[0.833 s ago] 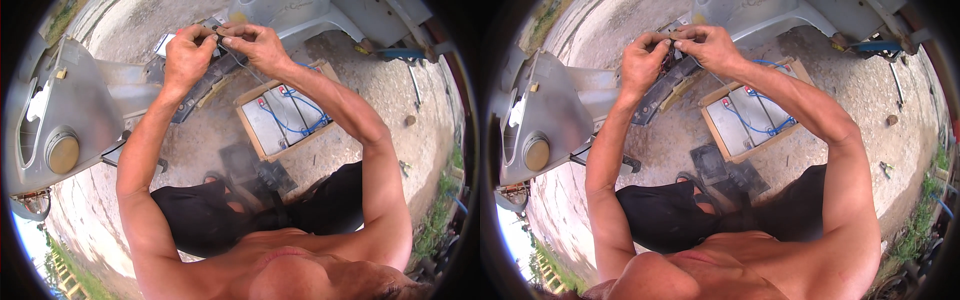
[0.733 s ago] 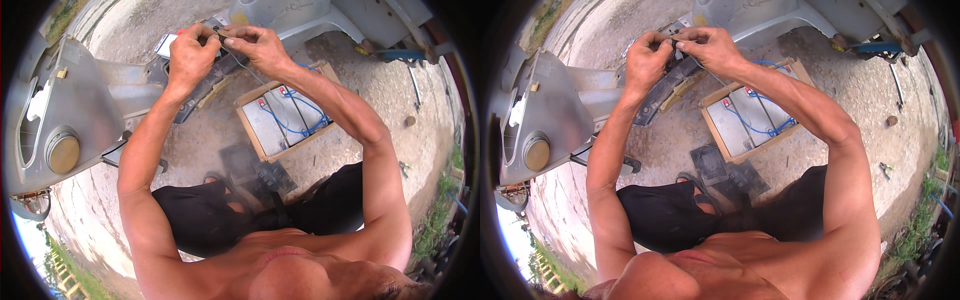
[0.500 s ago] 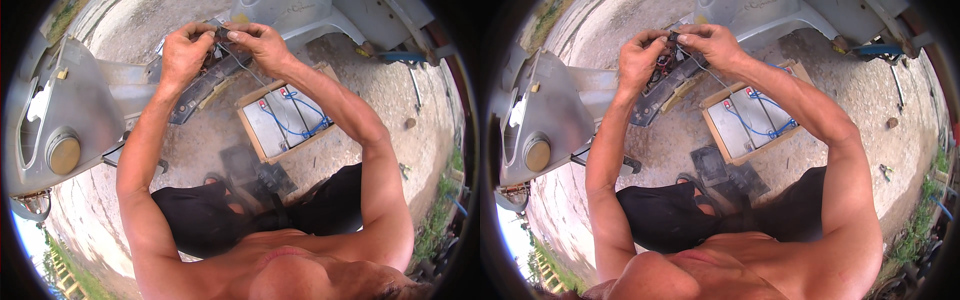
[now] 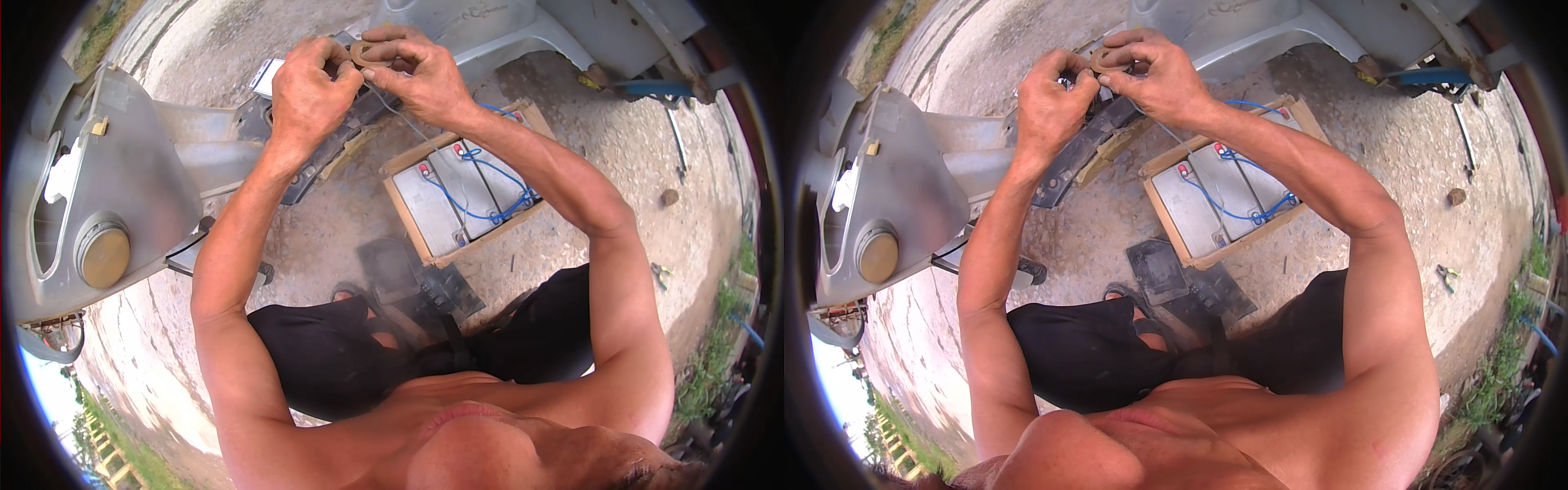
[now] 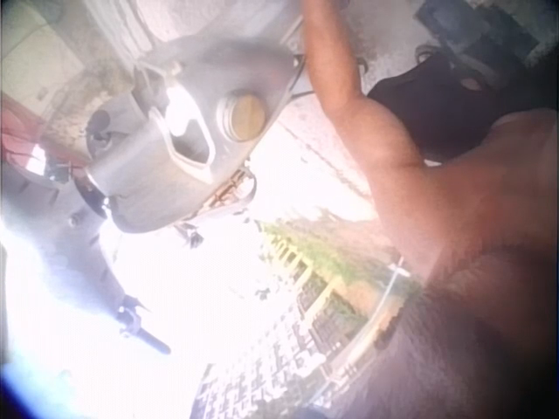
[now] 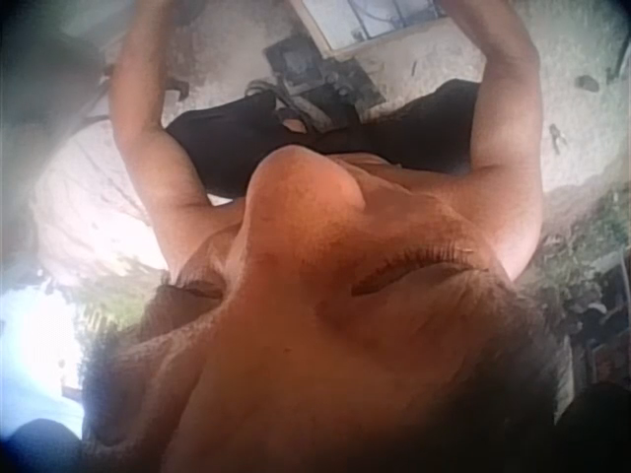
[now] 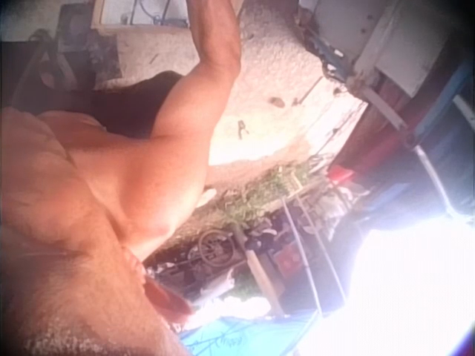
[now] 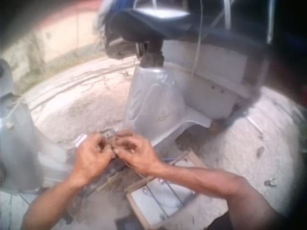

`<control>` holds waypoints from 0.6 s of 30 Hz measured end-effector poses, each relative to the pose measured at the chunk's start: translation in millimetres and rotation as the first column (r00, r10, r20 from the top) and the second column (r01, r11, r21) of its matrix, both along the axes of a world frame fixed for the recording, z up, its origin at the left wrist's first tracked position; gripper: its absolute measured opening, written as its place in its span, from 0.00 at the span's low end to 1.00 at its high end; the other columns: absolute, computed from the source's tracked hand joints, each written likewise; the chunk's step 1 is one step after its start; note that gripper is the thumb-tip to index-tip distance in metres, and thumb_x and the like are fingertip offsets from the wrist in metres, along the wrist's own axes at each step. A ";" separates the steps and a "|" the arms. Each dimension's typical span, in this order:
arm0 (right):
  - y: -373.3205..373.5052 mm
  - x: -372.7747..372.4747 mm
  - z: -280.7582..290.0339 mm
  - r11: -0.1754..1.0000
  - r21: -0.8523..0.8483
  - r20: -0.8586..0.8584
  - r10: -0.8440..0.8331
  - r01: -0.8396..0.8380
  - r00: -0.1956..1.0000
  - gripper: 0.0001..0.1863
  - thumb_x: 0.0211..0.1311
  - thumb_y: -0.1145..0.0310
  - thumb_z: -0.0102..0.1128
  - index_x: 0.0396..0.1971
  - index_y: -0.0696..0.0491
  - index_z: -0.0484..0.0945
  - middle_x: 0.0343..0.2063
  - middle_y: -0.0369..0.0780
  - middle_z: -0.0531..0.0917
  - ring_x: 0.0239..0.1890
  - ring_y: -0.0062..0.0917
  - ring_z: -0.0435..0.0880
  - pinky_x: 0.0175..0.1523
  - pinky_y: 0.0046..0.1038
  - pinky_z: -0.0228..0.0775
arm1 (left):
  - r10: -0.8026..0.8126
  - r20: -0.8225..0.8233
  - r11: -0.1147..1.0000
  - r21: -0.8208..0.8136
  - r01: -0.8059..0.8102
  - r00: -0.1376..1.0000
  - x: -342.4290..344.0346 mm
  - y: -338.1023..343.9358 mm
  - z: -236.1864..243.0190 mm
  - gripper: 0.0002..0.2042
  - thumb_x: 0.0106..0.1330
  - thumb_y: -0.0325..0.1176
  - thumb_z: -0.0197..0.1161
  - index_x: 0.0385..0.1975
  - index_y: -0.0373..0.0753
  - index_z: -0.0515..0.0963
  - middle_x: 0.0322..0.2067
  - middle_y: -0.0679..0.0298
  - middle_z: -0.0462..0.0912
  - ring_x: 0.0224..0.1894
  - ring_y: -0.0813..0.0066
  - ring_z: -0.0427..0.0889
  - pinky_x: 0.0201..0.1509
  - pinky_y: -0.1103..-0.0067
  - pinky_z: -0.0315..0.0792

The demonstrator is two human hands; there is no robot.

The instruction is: The person works on the internal wiring of a scooter, handling wires and applying black tape to secure connections.

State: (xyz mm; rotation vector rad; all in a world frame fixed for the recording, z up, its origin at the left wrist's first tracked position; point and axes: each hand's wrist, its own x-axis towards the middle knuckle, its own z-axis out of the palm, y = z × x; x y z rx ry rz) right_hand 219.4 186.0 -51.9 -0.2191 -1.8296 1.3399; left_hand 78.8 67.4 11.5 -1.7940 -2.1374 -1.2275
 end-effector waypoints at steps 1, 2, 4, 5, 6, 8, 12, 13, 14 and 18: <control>-0.4 1.1 0.5 0.999 0.041 0.013 -0.003 0.002 1.000 0.13 0.64 0.69 0.72 0.46 0.58 0.87 0.59 0.40 0.78 0.52 0.25 0.84 0.57 0.27 0.81 | 0.002 -0.001 1.000 0.000 -0.002 1.000 -0.7 -0.8 -0.2 0.06 0.58 0.30 0.66 0.30 0.34 0.81 0.29 0.55 0.83 0.32 0.58 0.83 0.40 0.68 0.78; -0.7 1.6 1.1 0.999 0.041 0.012 -0.001 0.000 1.000 0.13 0.64 0.69 0.72 0.46 0.58 0.87 0.59 0.40 0.78 0.52 0.25 0.84 0.57 0.27 0.81 | 0.000 -0.031 1.000 -0.021 -0.001 1.000 -2.1 -1.5 -0.6 0.07 0.59 0.30 0.66 0.31 0.33 0.80 0.30 0.56 0.83 0.32 0.64 0.83 0.41 0.71 0.78; -1.0 2.2 2.1 0.998 -0.001 -0.013 0.066 -0.066 0.998 0.14 0.65 0.68 0.72 0.47 0.58 0.87 0.59 0.40 0.79 0.53 0.25 0.84 0.57 0.28 0.81 | -0.002 -0.062 0.999 -0.042 -0.001 0.998 -4.5 -2.1 -0.1 0.08 0.60 0.30 0.66 0.33 0.32 0.80 0.31 0.56 0.84 0.33 0.69 0.83 0.42 0.73 0.77; -0.9 1.7 2.6 0.998 -0.001 -0.013 0.066 -0.066 0.998 0.14 0.65 0.68 0.72 0.47 0.58 0.87 0.59 0.40 0.79 0.53 0.25 0.84 0.57 0.28 0.81 | -0.006 -0.006 1.000 0.006 0.006 1.000 -5.3 -2.0 0.8 0.08 0.58 0.31 0.66 0.30 0.32 0.79 0.29 0.55 0.83 0.31 0.63 0.82 0.39 0.70 0.77; -0.5 0.7 3.4 0.994 -0.042 -0.021 0.102 -0.103 0.995 0.14 0.66 0.67 0.72 0.48 0.58 0.87 0.59 0.40 0.79 0.54 0.25 0.84 0.57 0.28 0.80 | -0.012 0.050 0.998 0.055 0.010 0.999 -6.5 -1.8 1.5 0.07 0.56 0.31 0.66 0.28 0.33 0.78 0.28 0.54 0.81 0.29 0.58 0.81 0.37 0.67 0.76; -2.4 -0.3 9.1 0.986 -0.082 -0.033 0.143 -0.145 0.989 0.15 0.66 0.67 0.71 0.48 0.58 0.86 0.59 0.40 0.79 0.54 0.25 0.84 0.58 0.28 0.79 | 0.004 0.025 0.999 0.045 -0.005 1.000 -15.3 -3.5 2.7 0.08 0.57 0.31 0.66 0.30 0.33 0.79 0.28 0.55 0.83 0.31 0.62 0.82 0.40 0.70 0.77; -7.1 2.9 16.4 0.951 -0.213 -0.017 0.227 -0.225 0.974 0.14 0.67 0.67 0.70 0.48 0.59 0.86 0.61 0.40 0.80 0.55 0.24 0.83 0.61 0.28 0.76 | 0.056 -0.008 0.997 0.045 -0.056 0.998 -25.9 -5.8 3.9 0.08 0.59 0.32 0.65 0.32 0.33 0.80 0.28 0.58 0.84 0.33 0.68 0.83 0.43 0.73 0.77; -7.2 5.3 17.5 0.932 -0.264 -0.016 0.255 -0.250 0.967 0.14 0.68 0.67 0.70 0.48 0.59 0.86 0.62 0.40 0.79 0.55 0.23 0.83 0.62 0.28 0.75 | 0.058 -0.008 0.997 0.046 -0.058 0.998 -27.3 -5.2 4.6 0.08 0.59 0.32 0.65 0.32 0.33 0.80 0.28 0.58 0.84 0.33 0.68 0.83 0.43 0.73 0.77; -7.5 7.7 18.0 0.931 -0.263 -0.016 0.257 -0.252 0.966 0.14 0.68 0.67 0.70 0.48 0.59 0.86 0.62 0.40 0.79 0.55 0.23 0.83 0.62 0.28 0.75 | 0.069 -0.009 0.997 0.029 -0.068 0.998 -29.2 -4.9 4.9 0.09 0.59 0.32 0.65 0.32 0.33 0.80 0.29 0.57 0.85 0.33 0.69 0.83 0.43 0.73 0.77; -8.2 8.6 16.0 0.905 -0.341 0.033 0.284 -0.256 0.958 0.11 0.70 0.68 0.67 0.48 0.57 0.86 0.59 0.38 0.82 0.55 0.20 0.81 0.59 0.25 0.76 | 0.112 0.081 0.990 -0.092 -0.104 0.990 -41.7 -2.2 -0.9 0.10 0.60 0.33 0.64 0.33 0.32 0.81 0.29 0.59 0.86 0.33 0.69 0.83 0.43 0.74 0.77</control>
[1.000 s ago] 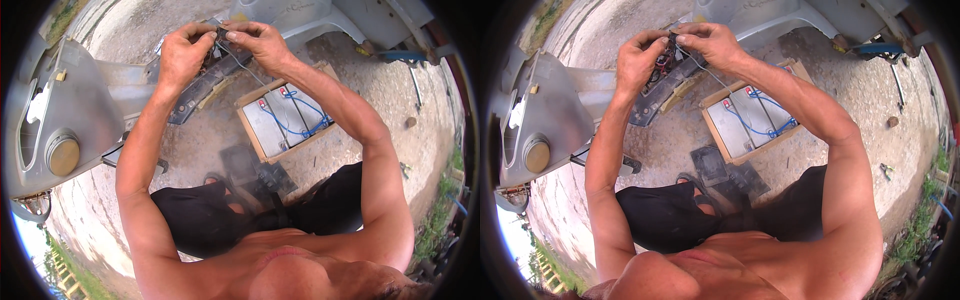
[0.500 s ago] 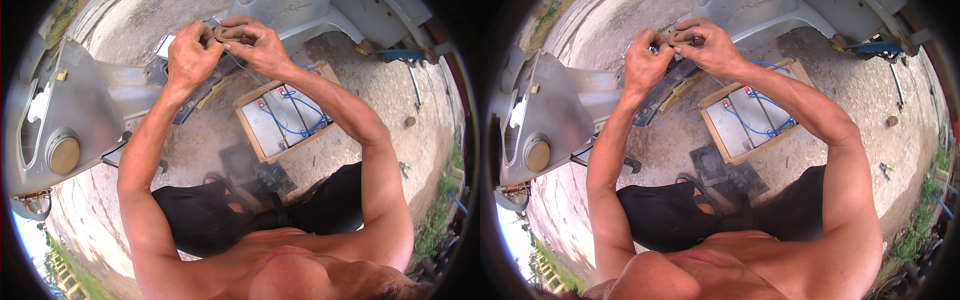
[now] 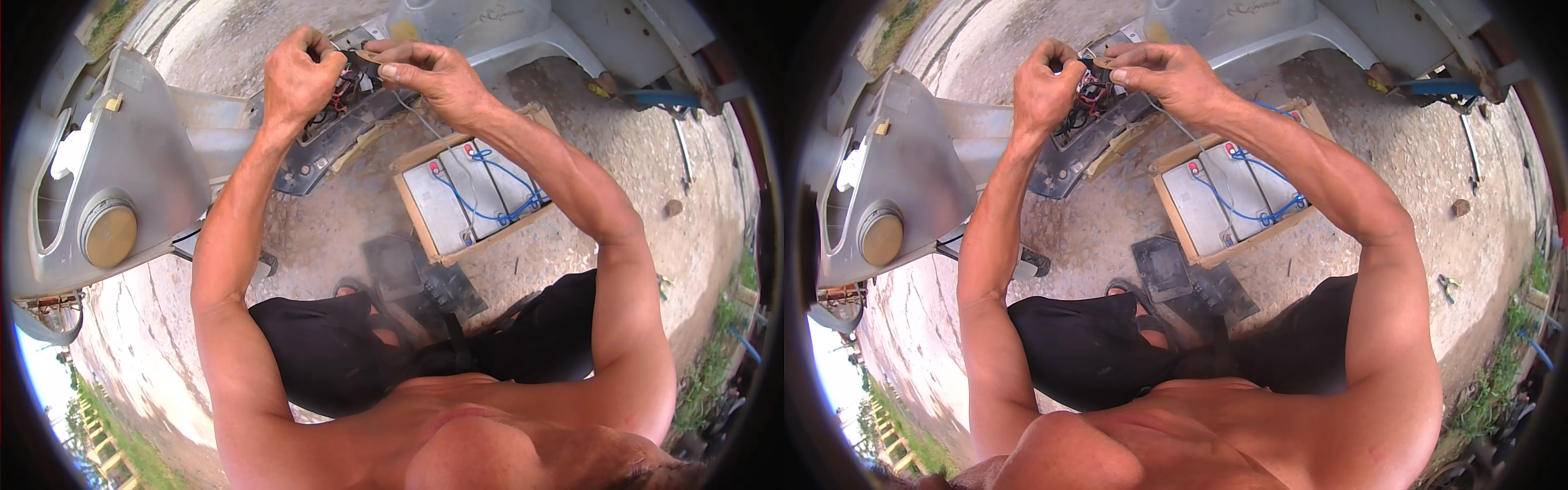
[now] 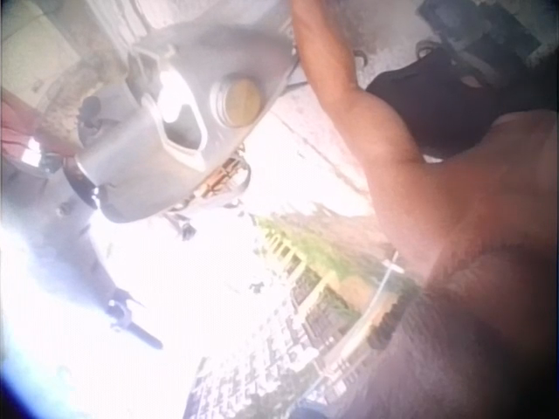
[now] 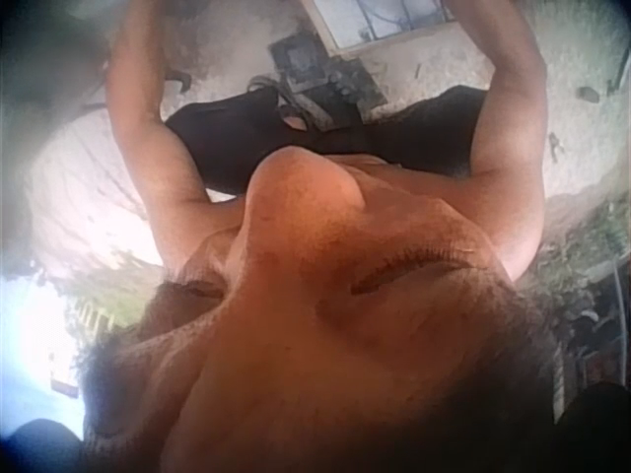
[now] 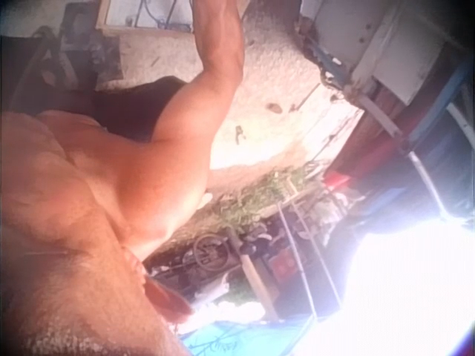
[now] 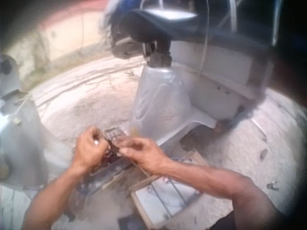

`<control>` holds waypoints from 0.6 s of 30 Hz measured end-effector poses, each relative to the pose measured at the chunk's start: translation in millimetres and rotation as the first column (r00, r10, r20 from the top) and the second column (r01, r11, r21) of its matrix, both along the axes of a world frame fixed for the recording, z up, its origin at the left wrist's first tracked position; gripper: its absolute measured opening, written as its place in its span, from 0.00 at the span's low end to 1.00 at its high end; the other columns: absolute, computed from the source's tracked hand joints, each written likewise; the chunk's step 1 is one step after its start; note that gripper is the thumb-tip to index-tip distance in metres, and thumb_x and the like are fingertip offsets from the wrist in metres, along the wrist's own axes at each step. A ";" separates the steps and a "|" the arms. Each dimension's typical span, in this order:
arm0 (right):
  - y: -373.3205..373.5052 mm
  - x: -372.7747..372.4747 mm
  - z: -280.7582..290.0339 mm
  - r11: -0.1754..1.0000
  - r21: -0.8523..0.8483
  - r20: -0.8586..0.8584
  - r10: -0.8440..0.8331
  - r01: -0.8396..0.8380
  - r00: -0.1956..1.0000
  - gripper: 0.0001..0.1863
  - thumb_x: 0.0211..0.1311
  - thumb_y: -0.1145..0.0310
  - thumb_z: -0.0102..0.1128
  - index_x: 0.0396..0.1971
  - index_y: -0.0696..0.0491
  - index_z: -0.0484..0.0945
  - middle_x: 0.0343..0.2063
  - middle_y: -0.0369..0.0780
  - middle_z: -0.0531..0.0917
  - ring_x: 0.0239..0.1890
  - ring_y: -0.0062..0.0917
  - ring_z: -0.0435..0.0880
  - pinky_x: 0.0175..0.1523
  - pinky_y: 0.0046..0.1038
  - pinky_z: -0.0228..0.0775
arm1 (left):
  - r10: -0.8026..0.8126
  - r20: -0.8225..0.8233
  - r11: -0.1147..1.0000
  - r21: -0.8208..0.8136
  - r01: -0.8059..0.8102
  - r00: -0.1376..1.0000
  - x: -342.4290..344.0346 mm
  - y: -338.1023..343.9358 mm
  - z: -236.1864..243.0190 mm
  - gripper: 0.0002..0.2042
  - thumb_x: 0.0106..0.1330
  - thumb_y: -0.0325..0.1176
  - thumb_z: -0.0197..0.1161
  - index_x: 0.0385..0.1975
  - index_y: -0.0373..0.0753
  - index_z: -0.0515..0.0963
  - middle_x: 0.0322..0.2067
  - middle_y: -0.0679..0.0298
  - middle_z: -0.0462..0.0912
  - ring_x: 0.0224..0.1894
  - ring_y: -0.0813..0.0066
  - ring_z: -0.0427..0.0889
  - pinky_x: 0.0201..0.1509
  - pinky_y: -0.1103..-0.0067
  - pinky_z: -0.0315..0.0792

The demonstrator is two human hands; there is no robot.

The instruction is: The person works on the internal wiring of a scooter, handling wires and applying black tape to secure connections.

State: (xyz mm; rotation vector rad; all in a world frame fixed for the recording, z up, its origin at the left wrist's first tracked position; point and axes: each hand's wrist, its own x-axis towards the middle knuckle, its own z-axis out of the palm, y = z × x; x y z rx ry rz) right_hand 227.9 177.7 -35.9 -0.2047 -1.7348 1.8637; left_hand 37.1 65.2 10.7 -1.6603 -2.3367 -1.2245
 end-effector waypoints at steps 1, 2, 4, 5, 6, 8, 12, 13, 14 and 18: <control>-0.1 0.5 -1.7 1.000 -0.026 0.014 0.014 -0.013 1.000 0.11 0.71 0.67 0.67 0.47 0.57 0.86 0.57 0.38 0.83 0.55 0.20 0.81 0.58 0.24 0.76 | -0.001 0.002 1.000 -0.001 0.001 1.000 -3.6 0.8 -1.2 0.10 0.60 0.33 0.64 0.33 0.32 0.81 0.29 0.59 0.86 0.33 0.69 0.83 0.43 0.74 0.77; 0.4 -0.3 -3.2 1.000 -0.027 0.017 0.012 -0.012 1.000 0.11 0.71 0.67 0.67 0.47 0.57 0.86 0.57 0.38 0.83 0.55 0.20 0.81 0.58 0.24 0.76 | -0.016 0.128 0.999 -0.043 0.021 0.992 -8.1 1.5 -2.3 0.10 0.63 0.34 0.64 0.35 0.32 0.82 0.30 0.60 0.87 0.33 0.70 0.84 0.43 0.75 0.77; -0.2 -5.5 -2.5 0.949 -0.312 0.068 -0.031 0.051 0.997 0.14 0.67 0.64 0.72 0.46 0.56 0.87 0.47 0.37 0.87 0.47 0.19 0.81 0.51 0.23 0.72 | -0.024 0.252 0.995 -0.084 0.046 0.967 -17.9 1.2 -6.4 0.11 0.65 0.35 0.64 0.37 0.32 0.84 0.32 0.60 0.87 0.34 0.71 0.85 0.43 0.76 0.78; -0.8 -7.5 0.0 0.948 -0.313 0.068 -0.031 0.051 0.997 0.14 0.67 0.64 0.72 0.46 0.56 0.87 0.47 0.37 0.87 0.47 0.19 0.81 0.51 0.23 0.72 | -0.058 0.457 0.994 -0.054 0.093 0.888 -22.8 0.0 -9.9 0.13 0.69 0.37 0.64 0.40 0.32 0.84 0.34 0.60 0.87 0.35 0.71 0.85 0.43 0.77 0.79; -0.2 -9.5 3.0 0.936 -0.319 0.097 -0.121 0.146 0.988 0.13 0.67 0.63 0.71 0.46 0.55 0.88 0.44 0.35 0.87 0.45 0.19 0.80 0.50 0.22 0.72 | -0.091 0.639 0.991 -0.015 0.131 0.764 -28.1 -1.9 -13.0 0.15 0.72 0.40 0.63 0.43 0.32 0.85 0.36 0.61 0.88 0.36 0.71 0.86 0.44 0.77 0.80; 2.0 -9.4 5.1 0.913 -0.321 0.131 -0.221 0.253 0.966 0.13 0.67 0.62 0.71 0.46 0.53 0.88 0.41 0.34 0.88 0.43 0.18 0.80 0.48 0.21 0.71 | -0.106 0.682 0.984 -0.031 0.173 0.724 -22.6 -3.8 -9.2 0.18 0.75 0.44 0.62 0.46 0.31 0.84 0.41 0.58 0.87 0.40 0.72 0.87 0.46 0.77 0.81; -4.4 -15.1 4.9 0.940 -0.179 0.118 -0.271 0.289 0.955 0.16 0.68 0.62 0.70 0.50 0.55 0.87 0.43 0.36 0.89 0.44 0.19 0.83 0.51 0.23 0.74 | -0.106 0.809 0.965 -0.055 0.255 0.578 5.7 -8.0 -2.5 0.19 0.75 0.45 0.63 0.48 0.31 0.83 0.43 0.59 0.86 0.44 0.73 0.85 0.48 0.78 0.80; -8.5 -16.9 6.0 0.960 -0.088 0.107 -0.256 0.266 0.961 0.17 0.69 0.62 0.69 0.52 0.56 0.87 0.44 0.37 0.89 0.45 0.19 0.83 0.52 0.23 0.75 | -0.138 0.789 0.963 -0.036 0.268 0.599 12.7 -7.8 -1.2 0.18 0.75 0.44 0.64 0.47 0.32 0.83 0.43 0.60 0.86 0.44 0.74 0.85 0.49 0.77 0.79; -11.1 -19.6 4.3 0.960 -0.089 0.108 -0.257 0.267 0.960 0.17 0.69 0.62 0.69 0.52 0.56 0.87 0.44 0.37 0.89 0.45 0.19 0.83 0.52 0.23 0.75 | -0.169 0.767 0.959 -0.017 0.282 0.619 16.1 -7.3 -0.8 0.18 0.74 0.44 0.64 0.47 0.32 0.83 0.43 0.61 0.86 0.44 0.74 0.85 0.50 0.77 0.79; -11.1 -22.6 -3.0 0.977 0.000 0.011 -0.214 0.214 0.977 0.18 0.69 0.64 0.68 0.54 0.57 0.85 0.46 0.38 0.89 0.48 0.19 0.84 0.56 0.24 0.76 | -0.184 0.800 0.976 0.077 0.206 0.571 -1.2 -8.0 -6.7 0.12 0.74 0.37 0.63 0.43 0.33 0.81 0.41 0.62 0.85 0.44 0.74 0.84 0.52 0.75 0.79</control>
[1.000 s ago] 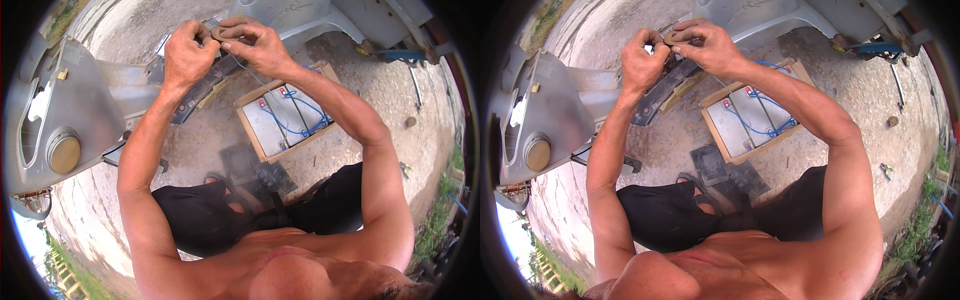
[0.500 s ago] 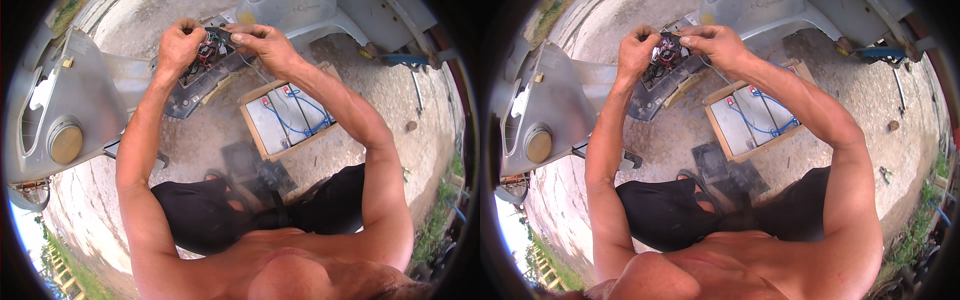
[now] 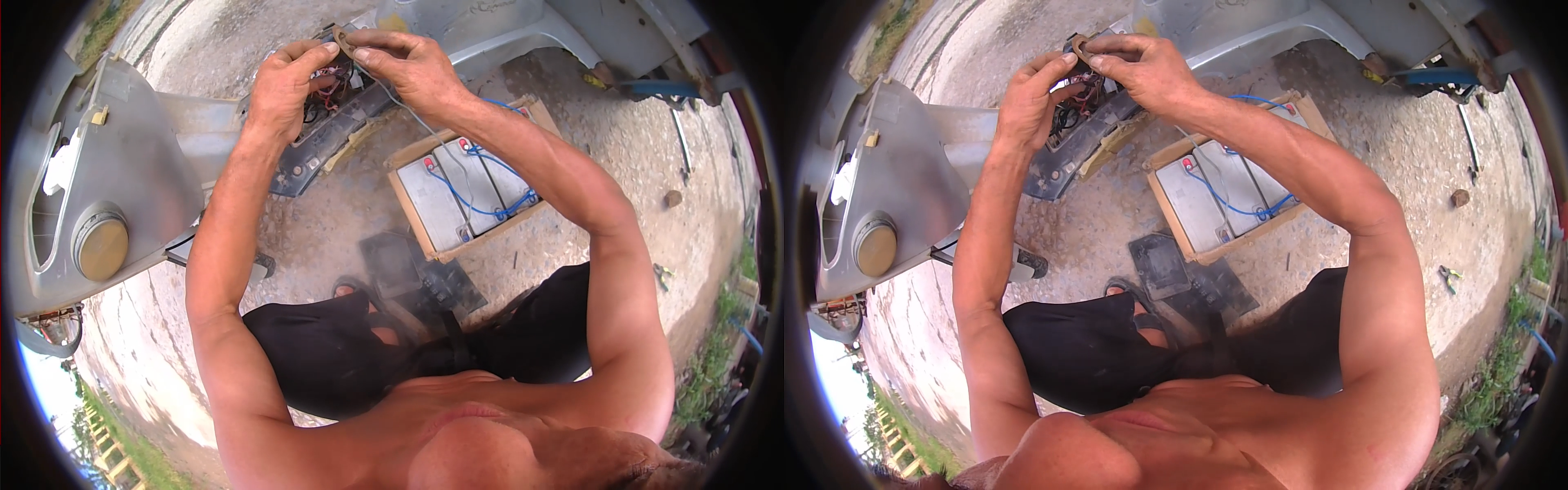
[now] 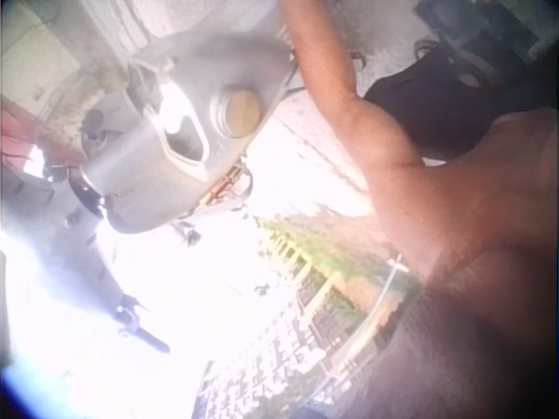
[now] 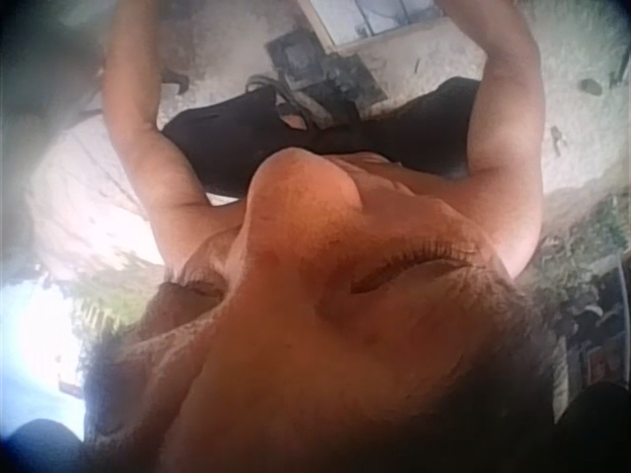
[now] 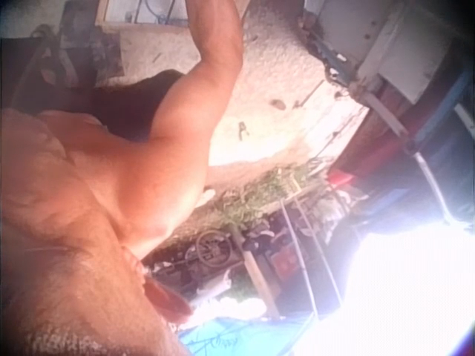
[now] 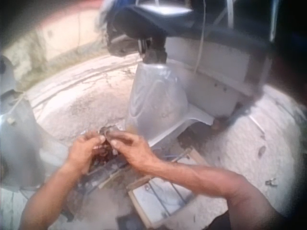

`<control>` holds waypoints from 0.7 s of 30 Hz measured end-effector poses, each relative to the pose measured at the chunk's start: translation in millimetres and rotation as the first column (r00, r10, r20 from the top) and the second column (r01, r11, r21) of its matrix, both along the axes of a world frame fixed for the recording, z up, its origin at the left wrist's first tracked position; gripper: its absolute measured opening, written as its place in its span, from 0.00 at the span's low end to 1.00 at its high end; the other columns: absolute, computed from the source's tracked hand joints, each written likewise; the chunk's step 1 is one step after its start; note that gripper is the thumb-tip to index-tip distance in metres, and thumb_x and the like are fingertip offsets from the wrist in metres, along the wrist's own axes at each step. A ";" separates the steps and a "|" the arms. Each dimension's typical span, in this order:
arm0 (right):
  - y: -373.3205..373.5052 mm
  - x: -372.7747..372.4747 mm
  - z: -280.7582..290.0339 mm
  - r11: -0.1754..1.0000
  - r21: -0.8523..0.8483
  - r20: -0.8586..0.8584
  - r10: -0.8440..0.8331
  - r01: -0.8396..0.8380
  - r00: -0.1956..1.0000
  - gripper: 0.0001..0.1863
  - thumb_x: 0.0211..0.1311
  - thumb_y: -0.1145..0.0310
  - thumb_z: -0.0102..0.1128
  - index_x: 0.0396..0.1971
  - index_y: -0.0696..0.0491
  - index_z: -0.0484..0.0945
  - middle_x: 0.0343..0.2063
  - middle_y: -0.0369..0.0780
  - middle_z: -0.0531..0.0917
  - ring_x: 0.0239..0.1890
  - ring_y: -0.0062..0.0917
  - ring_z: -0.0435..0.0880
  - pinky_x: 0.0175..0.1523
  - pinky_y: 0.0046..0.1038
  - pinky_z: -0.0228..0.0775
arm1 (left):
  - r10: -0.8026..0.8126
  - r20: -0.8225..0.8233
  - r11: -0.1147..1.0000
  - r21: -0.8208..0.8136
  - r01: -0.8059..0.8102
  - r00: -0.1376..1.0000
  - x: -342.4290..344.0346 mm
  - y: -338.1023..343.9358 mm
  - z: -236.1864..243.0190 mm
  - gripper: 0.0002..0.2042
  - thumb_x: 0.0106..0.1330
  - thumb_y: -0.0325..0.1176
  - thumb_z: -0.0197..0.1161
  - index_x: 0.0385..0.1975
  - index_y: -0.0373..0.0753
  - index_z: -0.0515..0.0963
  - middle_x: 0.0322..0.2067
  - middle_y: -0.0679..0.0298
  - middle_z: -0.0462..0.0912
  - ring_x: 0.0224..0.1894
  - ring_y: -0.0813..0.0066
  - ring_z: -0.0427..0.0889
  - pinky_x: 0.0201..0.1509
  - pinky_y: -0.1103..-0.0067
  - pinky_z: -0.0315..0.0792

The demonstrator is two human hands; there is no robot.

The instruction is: The person works on the internal wiring of a scooter, handling wires and applying black tape to secure connections.

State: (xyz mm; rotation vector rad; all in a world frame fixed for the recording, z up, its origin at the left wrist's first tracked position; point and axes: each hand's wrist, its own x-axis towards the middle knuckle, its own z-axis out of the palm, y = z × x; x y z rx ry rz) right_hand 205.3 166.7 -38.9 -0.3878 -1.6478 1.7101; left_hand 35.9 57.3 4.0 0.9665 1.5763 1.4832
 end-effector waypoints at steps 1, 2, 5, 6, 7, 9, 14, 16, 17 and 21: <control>4.2 1.1 -2.0 0.998 0.059 0.047 -0.025 0.022 0.999 0.18 0.68 0.64 0.68 0.54 0.57 0.85 0.47 0.39 0.89 0.48 0.20 0.85 0.56 0.24 0.76 | 0.002 0.000 1.000 -0.002 -0.002 1.000 -7.4 -0.8 -1.4 0.12 0.74 0.37 0.63 0.43 0.33 0.81 0.41 0.62 0.85 0.44 0.74 0.84 0.52 0.75 0.79; 8.9 1.8 -3.6 0.992 0.120 0.092 -0.055 0.044 0.994 0.19 0.68 0.64 0.68 0.55 0.57 0.85 0.47 0.39 0.89 0.49 0.21 0.85 0.56 0.25 0.77 | 0.008 -0.035 0.999 0.037 -0.006 0.999 -16.7 0.3 -1.8 0.10 0.73 0.35 0.63 0.42 0.32 0.80 0.41 0.61 0.85 0.44 0.74 0.84 0.52 0.74 0.79; 27.8 -5.6 -17.9 0.985 0.173 0.160 -0.042 0.014 0.986 0.21 0.64 0.64 0.69 0.56 0.56 0.84 0.47 0.41 0.90 0.49 0.24 0.87 0.56 0.26 0.78 | -0.004 -0.202 0.999 0.042 0.013 0.979 -36.3 4.1 -7.3 0.08 0.72 0.30 0.61 0.42 0.31 0.79 0.41 0.61 0.85 0.43 0.74 0.84 0.50 0.72 0.81; 33.2 -6.5 -22.6 0.985 0.174 0.160 -0.046 0.017 0.986 0.21 0.64 0.64 0.69 0.56 0.56 0.84 0.47 0.41 0.90 0.49 0.24 0.87 0.56 0.26 0.78 | -0.025 -0.331 1.000 0.005 0.028 0.943 -39.9 5.3 -11.0 0.08 0.71 0.29 0.60 0.41 0.30 0.78 0.41 0.61 0.84 0.43 0.73 0.84 0.49 0.70 0.81; 34.5 -8.4 -21.9 0.955 0.298 0.233 -0.065 -0.007 0.970 0.24 0.62 0.64 0.70 0.57 0.54 0.83 0.45 0.42 0.90 0.48 0.28 0.88 0.55 0.29 0.79 | -0.060 -0.353 0.998 -0.021 0.057 0.934 -38.6 5.6 -12.1 0.09 0.68 0.29 0.61 0.42 0.29 0.79 0.41 0.62 0.84 0.43 0.76 0.83 0.50 0.74 0.80; 34.3 -12.5 -21.3 0.909 0.414 0.302 -0.097 -0.039 0.948 0.27 0.59 0.63 0.71 0.59 0.53 0.81 0.44 0.43 0.90 0.48 0.32 0.89 0.55 0.32 0.80 | -0.054 -0.472 0.998 -0.045 0.037 0.880 -31.0 4.7 -18.1 0.11 0.65 0.32 0.64 0.39 0.29 0.79 0.36 0.63 0.83 0.39 0.77 0.81 0.47 0.76 0.77; 31.2 -30.7 -23.5 0.704 0.700 0.432 -0.286 -0.118 0.855 0.31 0.56 0.66 0.67 0.63 0.49 0.76 0.38 0.45 0.87 0.40 0.43 0.86 0.47 0.41 0.78 | -0.107 -0.798 0.994 -0.100 0.044 0.593 -28.5 5.8 -18.8 0.15 0.61 0.32 0.66 0.42 0.28 0.80 0.43 0.61 0.83 0.44 0.75 0.80 0.52 0.77 0.74; 35.7 -29.6 -26.6 0.722 0.683 0.448 -0.290 -0.114 0.846 0.28 0.56 0.66 0.66 0.60 0.50 0.78 0.37 0.45 0.87 0.39 0.43 0.86 0.45 0.42 0.78 | -0.146 -0.811 0.989 -0.140 0.055 0.567 -24.5 5.9 -13.3 0.13 0.59 0.31 0.66 0.39 0.28 0.80 0.46 0.56 0.83 0.48 0.68 0.81 0.54 0.74 0.74; 36.5 -28.1 -26.8 0.693 0.712 0.437 -0.316 -0.110 0.842 0.27 0.56 0.66 0.67 0.58 0.50 0.79 0.36 0.45 0.87 0.39 0.43 0.86 0.45 0.42 0.78 | -0.186 -0.810 0.979 -0.200 0.037 0.557 -22.1 5.5 -9.6 0.13 0.58 0.31 0.66 0.38 0.28 0.79 0.47 0.54 0.83 0.49 0.65 0.82 0.56 0.73 0.74; 31.7 -18.5 -24.1 0.492 0.870 0.291 -0.448 -0.039 0.846 0.22 0.53 0.63 0.70 0.49 0.53 0.82 0.40 0.48 0.87 0.44 0.46 0.87 0.48 0.47 0.78 | -0.218 -0.847 0.972 -0.234 0.029 0.485 -23.3 3.5 -13.4 0.12 0.56 0.30 0.65 0.35 0.28 0.78 0.51 0.51 0.81 0.51 0.56 0.81 0.57 0.71 0.74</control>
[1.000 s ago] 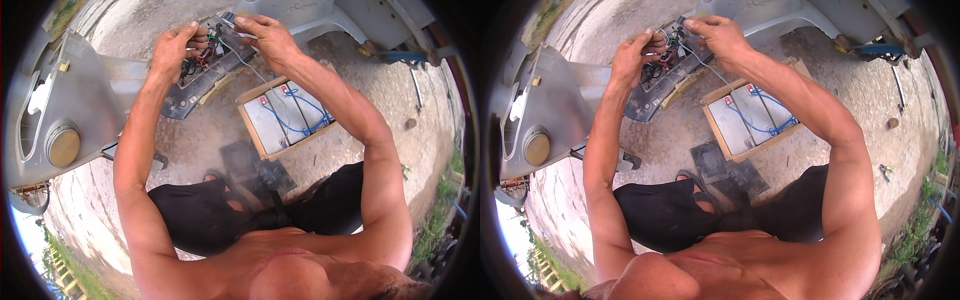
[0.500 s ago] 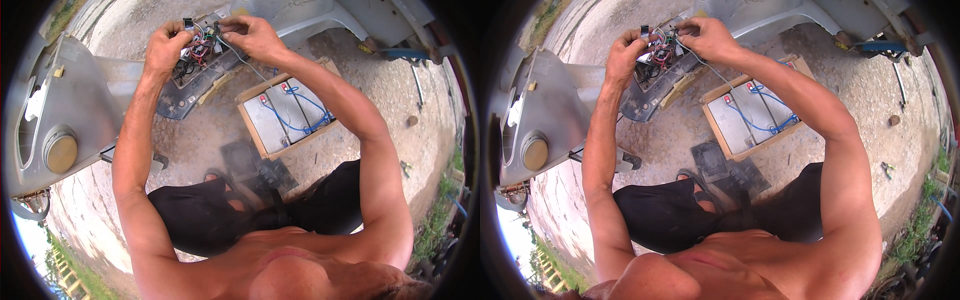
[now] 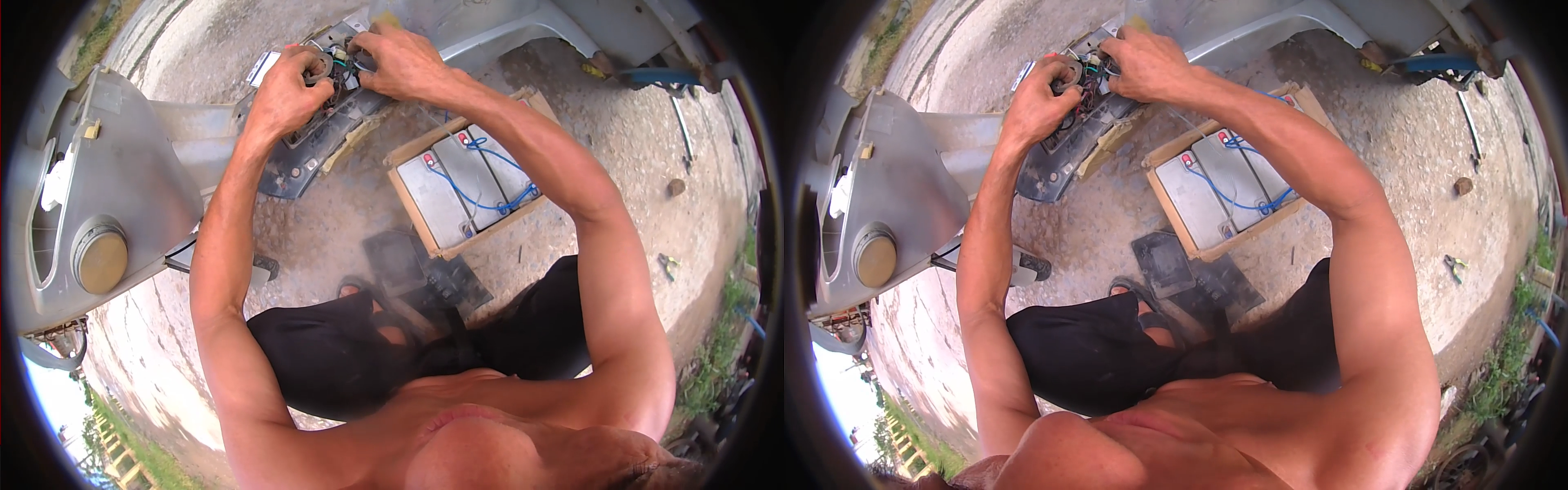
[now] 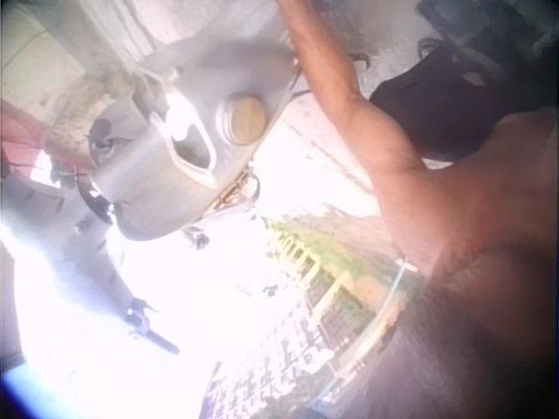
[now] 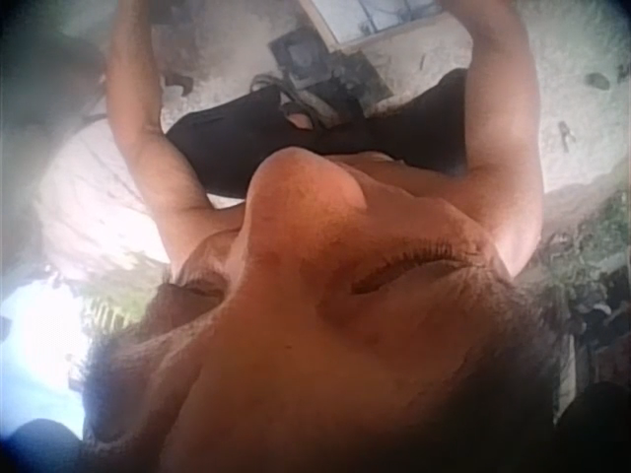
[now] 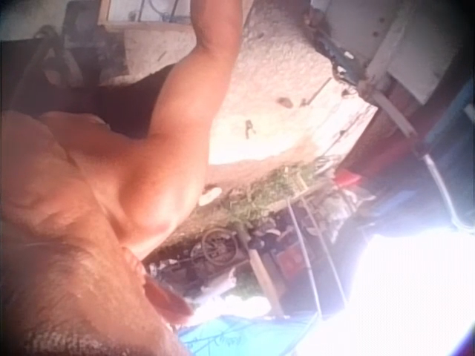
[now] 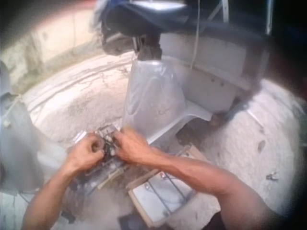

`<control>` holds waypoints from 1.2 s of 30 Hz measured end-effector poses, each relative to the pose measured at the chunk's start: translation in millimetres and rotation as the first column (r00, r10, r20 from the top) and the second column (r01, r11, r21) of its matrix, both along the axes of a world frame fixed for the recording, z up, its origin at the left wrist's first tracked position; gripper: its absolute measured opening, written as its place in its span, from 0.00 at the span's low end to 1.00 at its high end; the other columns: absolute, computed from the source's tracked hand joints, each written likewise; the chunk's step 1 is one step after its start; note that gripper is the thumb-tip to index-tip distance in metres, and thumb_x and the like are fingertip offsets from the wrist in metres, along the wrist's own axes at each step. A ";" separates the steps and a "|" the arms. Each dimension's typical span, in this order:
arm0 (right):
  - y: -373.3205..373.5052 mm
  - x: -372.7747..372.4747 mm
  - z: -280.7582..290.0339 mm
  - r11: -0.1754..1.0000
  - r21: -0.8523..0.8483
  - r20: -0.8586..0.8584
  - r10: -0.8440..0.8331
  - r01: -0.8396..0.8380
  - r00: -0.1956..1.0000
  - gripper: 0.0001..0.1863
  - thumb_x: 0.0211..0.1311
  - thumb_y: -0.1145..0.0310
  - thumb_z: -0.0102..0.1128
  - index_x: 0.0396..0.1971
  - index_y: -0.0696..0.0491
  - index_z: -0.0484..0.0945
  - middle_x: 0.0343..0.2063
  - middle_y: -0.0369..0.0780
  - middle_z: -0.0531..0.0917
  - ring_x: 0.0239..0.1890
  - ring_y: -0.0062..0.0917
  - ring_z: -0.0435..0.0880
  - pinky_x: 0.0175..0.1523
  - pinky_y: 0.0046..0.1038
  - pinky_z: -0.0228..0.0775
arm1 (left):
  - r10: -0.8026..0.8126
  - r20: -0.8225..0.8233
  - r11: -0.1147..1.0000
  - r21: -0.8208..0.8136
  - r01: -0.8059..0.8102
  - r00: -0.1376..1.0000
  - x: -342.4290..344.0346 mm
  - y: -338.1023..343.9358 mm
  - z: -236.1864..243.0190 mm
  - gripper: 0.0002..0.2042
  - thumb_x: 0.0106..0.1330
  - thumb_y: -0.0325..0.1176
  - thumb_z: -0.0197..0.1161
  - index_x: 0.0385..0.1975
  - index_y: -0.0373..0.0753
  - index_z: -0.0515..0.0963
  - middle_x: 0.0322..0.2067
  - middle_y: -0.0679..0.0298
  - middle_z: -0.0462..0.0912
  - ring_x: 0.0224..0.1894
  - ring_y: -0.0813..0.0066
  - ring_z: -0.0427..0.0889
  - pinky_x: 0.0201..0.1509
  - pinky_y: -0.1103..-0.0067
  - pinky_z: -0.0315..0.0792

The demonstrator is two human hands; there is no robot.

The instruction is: The person works on the internal wiring of a scooter, handling wires and applying black tape to secure connections.

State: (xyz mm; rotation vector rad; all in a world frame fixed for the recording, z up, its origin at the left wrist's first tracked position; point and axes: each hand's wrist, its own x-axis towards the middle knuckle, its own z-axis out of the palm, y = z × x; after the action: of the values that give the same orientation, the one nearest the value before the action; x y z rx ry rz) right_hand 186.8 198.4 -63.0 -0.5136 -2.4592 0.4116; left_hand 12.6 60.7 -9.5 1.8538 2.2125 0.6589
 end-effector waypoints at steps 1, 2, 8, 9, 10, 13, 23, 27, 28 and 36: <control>0.6 2.6 -0.7 1.000 0.000 0.001 -0.003 0.003 1.000 0.22 0.53 0.63 0.70 0.49 0.53 0.82 0.40 0.48 0.87 0.44 0.46 0.87 0.48 0.47 0.78 | -0.003 0.001 1.000 0.000 0.003 1.000 -1.2 1.0 -3.4 0.12 0.56 0.30 0.65 0.35 0.28 0.78 0.51 0.51 0.81 0.51 0.56 0.81 0.57 0.71 0.74; 0.9 4.8 -1.5 0.999 0.041 -0.038 0.013 -0.011 0.999 0.23 0.53 0.64 0.70 0.50 0.54 0.82 0.38 0.46 0.88 0.41 0.45 0.87 0.47 0.43 0.79 | -0.055 -0.012 0.997 0.052 0.055 0.998 -2.5 1.3 -6.7 0.12 0.56 0.30 0.65 0.35 0.28 0.77 0.53 0.51 0.80 0.52 0.55 0.81 0.58 0.70 0.74; 6.5 6.2 5.6 0.873 -0.459 0.003 0.187 -0.164 0.982 0.23 0.55 0.71 0.72 0.52 0.57 0.81 0.36 0.42 0.89 0.39 0.33 0.88 0.46 0.32 0.79 | -0.152 -0.082 0.977 0.139 0.163 0.985 1.6 0.2 -14.6 0.12 0.55 0.29 0.64 0.35 0.27 0.76 0.58 0.50 0.77 0.55 0.52 0.79 0.59 0.68 0.74; 4.9 6.0 8.0 0.800 -0.577 0.008 0.209 -0.166 0.978 0.23 0.56 0.72 0.72 0.52 0.58 0.80 0.35 0.41 0.89 0.39 0.29 0.88 0.47 0.29 0.79 | -0.159 -0.075 0.976 0.136 0.168 0.984 1.5 -0.8 -15.0 0.12 0.55 0.29 0.64 0.36 0.27 0.76 0.58 0.50 0.76 0.56 0.52 0.78 0.60 0.68 0.74; 6.5 6.2 5.5 0.800 -0.577 0.007 0.207 -0.165 0.978 0.23 0.56 0.72 0.72 0.52 0.58 0.80 0.35 0.41 0.89 0.39 0.29 0.88 0.47 0.29 0.79 | -0.161 -0.076 0.976 0.136 0.170 0.984 3.0 -0.2 -14.0 0.12 0.55 0.29 0.64 0.36 0.27 0.76 0.58 0.50 0.76 0.56 0.52 0.78 0.60 0.68 0.74; 10.1 5.2 -1.0 0.751 -0.629 -0.067 0.204 -0.200 0.977 0.24 0.53 0.67 0.72 0.51 0.59 0.82 0.35 0.43 0.89 0.38 0.27 0.88 0.48 0.29 0.79 | -0.173 -0.086 0.978 0.106 0.182 0.981 5.4 1.1 -10.6 0.12 0.55 0.28 0.63 0.36 0.28 0.77 0.58 0.50 0.76 0.57 0.52 0.78 0.61 0.67 0.74; 11.4 2.6 0.0 0.687 -0.687 -0.090 0.239 -0.234 0.967 0.30 0.59 0.67 0.69 0.61 0.63 0.77 0.33 0.39 0.87 0.35 0.22 0.84 0.45 0.25 0.76 | -0.229 -0.120 0.972 0.032 0.234 0.966 0.3 4.4 -7.6 0.15 0.54 0.28 0.62 0.39 0.25 0.78 0.60 0.49 0.76 0.59 0.50 0.78 0.62 0.67 0.74; 7.9 4.7 11.3 0.671 -0.693 -0.069 0.302 -0.263 0.951 0.31 0.64 0.69 0.66 0.65 0.64 0.73 0.31 0.36 0.85 0.31 0.19 0.80 0.41 0.24 0.74 | -0.262 -0.127 0.964 0.010 0.265 0.957 -3.0 0.9 -3.7 0.16 0.54 0.28 0.61 0.40 0.25 0.78 0.61 0.49 0.75 0.58 0.51 0.78 0.62 0.67 0.74; 9.8 5.2 9.5 0.672 -0.693 -0.068 0.300 -0.261 0.952 0.31 0.64 0.69 0.66 0.65 0.64 0.73 0.31 0.36 0.85 0.31 0.19 0.80 0.41 0.24 0.74 | -0.265 -0.126 0.963 0.011 0.268 0.956 -1.9 1.8 -2.4 0.16 0.54 0.28 0.61 0.40 0.25 0.78 0.61 0.49 0.75 0.58 0.51 0.78 0.62 0.67 0.74; 14.8 2.2 4.6 0.667 -0.711 -0.009 0.308 -0.223 0.951 0.21 0.59 0.67 0.70 0.51 0.61 0.83 0.31 0.37 0.86 0.35 0.20 0.83 0.46 0.25 0.76 | -0.294 -0.089 0.956 -0.021 0.294 0.952 -1.9 0.2 0.7 0.14 0.54 0.29 0.61 0.39 0.27 0.78 0.62 0.49 0.74 0.62 0.50 0.75 0.65 0.66 0.71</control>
State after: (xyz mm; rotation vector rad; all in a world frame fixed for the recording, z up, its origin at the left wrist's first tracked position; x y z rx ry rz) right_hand 189.0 213.2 -58.4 -0.4731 -2.4168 1.5342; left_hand 10.7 60.9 -8.8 2.1891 1.9242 0.5175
